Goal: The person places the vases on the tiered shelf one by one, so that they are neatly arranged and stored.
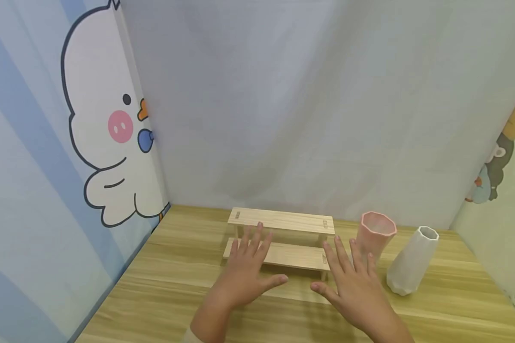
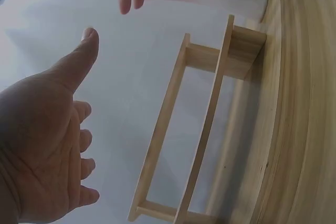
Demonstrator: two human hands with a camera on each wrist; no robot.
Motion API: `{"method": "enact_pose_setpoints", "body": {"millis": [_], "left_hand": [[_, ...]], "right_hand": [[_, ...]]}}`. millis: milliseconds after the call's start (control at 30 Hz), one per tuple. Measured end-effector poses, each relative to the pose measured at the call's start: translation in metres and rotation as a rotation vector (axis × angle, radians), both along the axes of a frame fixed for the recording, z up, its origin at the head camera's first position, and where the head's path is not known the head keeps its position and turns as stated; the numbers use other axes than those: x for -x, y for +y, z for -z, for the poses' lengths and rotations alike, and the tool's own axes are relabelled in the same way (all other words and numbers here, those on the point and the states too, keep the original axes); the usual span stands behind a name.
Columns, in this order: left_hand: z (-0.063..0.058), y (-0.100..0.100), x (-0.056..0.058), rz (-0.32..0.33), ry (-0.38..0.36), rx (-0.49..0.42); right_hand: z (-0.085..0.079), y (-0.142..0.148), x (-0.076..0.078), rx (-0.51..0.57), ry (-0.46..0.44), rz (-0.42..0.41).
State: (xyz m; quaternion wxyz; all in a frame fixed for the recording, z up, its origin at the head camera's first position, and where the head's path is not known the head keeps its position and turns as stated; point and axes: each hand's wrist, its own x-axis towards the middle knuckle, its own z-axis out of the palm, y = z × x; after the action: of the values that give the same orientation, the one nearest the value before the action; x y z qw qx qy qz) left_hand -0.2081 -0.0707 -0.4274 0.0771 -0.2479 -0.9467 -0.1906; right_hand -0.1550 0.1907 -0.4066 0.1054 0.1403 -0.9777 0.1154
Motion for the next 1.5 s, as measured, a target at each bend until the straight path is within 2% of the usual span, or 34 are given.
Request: {"method": "enact_pose_setpoints", "body": {"millis": [200, 367, 467, 600, 667, 767, 900, 1033, 1367, 1500], "left_hand": [[0.006, -0.023, 0.016, -0.058, -0.03, -0.126], [0.011, -0.048, 0.029, -0.146, -0.082, -0.293], [0.019, -0.06, 0.037, -0.198, -0.153, -0.444], [0.033, -0.071, 0.046, -0.277, -0.311, -0.64], [0.04, -0.073, 0.049, -0.317, -0.381, -0.706], [0.047, -0.075, 0.051, -0.319, -0.455, -0.792], [0.054, -0.076, 0.051, -0.288, -0.51, -0.9], [0.063, -0.075, 0.055, -0.291, -0.53, -0.936], [0.075, -0.071, 0.058, -0.334, -0.513, -0.903], [0.077, -0.07, 0.057, -0.318, -0.503, -0.902]], "right_hand": [[0.0, 0.001, 0.0, 0.005, 0.008, 0.0], [-0.001, 0.002, 0.0, 0.007, 0.003, 0.005], [-0.002, 0.004, 0.001, 0.011, 0.0, 0.01], [-0.004, 0.006, 0.001, 0.011, 0.0, 0.015], [-0.004, 0.007, 0.001, 0.012, 0.0, 0.015], [-0.004, 0.009, 0.001, 0.016, 0.001, 0.012], [-0.006, 0.011, 0.001, 0.025, 0.002, 0.001], [-0.01, 0.012, -0.001, 0.047, -0.016, -0.019], [-0.028, 0.024, -0.009, 0.178, -0.101, -0.09], [-0.038, 0.033, -0.015, 0.232, -0.14, -0.056]]}}
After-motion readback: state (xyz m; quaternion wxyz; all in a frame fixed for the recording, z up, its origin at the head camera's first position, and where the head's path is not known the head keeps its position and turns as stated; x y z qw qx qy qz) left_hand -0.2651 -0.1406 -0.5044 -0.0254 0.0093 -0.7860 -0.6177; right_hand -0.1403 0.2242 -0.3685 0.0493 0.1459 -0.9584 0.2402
